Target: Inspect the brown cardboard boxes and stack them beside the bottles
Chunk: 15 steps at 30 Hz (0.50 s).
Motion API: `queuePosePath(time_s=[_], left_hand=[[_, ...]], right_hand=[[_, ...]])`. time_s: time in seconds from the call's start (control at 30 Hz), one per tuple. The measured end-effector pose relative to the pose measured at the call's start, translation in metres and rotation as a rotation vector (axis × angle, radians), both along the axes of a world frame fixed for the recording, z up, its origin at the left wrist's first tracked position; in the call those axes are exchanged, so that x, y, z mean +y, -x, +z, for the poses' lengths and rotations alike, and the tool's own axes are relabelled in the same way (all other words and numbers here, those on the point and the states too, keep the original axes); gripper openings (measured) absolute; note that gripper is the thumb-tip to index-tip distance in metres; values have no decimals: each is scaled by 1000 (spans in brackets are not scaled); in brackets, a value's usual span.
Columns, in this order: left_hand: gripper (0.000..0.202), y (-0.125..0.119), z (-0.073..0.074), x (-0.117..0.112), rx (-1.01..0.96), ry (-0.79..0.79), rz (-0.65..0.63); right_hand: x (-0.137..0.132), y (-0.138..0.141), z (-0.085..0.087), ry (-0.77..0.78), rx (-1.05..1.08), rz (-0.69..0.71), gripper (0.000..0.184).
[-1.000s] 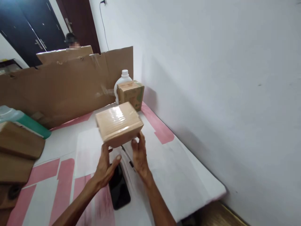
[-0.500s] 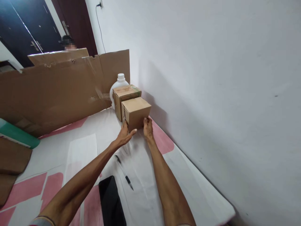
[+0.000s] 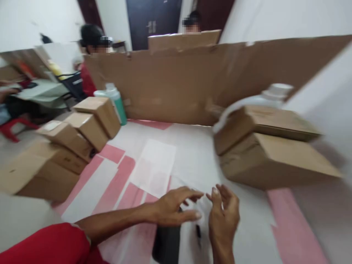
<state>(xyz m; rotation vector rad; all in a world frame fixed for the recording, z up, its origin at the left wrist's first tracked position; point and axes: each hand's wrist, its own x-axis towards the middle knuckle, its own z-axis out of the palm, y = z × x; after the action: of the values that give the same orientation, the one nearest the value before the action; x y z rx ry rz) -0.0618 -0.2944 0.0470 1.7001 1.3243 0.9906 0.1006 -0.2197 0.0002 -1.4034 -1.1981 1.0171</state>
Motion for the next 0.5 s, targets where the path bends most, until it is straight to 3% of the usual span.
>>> queuePosePath(time_s=[0.07, 0.13, 0.23, 0.3, 0.37, 0.43, 0.5], left_hand=[[55, 38, -1, -81, -8, 10, 162], [55, 78, 5, -160, 75, -19, 438], [59, 138, 36, -248, 522, -275, 920], [72, 175, 69, -281, 800, -558, 1242], [81, 214, 98, -299, 923, -812, 1575], [85, 254, 109, -310, 698, -720, 1849], [90, 293, 95, -316, 206, -466, 1948]], right_hand=[[-34, 22, 7, 61, 30, 164, 62], [-62, 50, 15, 124, 20, 317, 58], [-97, 101, 23, 144, -26, 526, 51], [-120, 138, 26, 126, -25, 701, 46], [-146, 170, 27, 108, -4, 892, 41], [-174, 191, 27, 87, 6, 1074, 36], [-200, 201, 25, 62, -5, 1226, 33]])
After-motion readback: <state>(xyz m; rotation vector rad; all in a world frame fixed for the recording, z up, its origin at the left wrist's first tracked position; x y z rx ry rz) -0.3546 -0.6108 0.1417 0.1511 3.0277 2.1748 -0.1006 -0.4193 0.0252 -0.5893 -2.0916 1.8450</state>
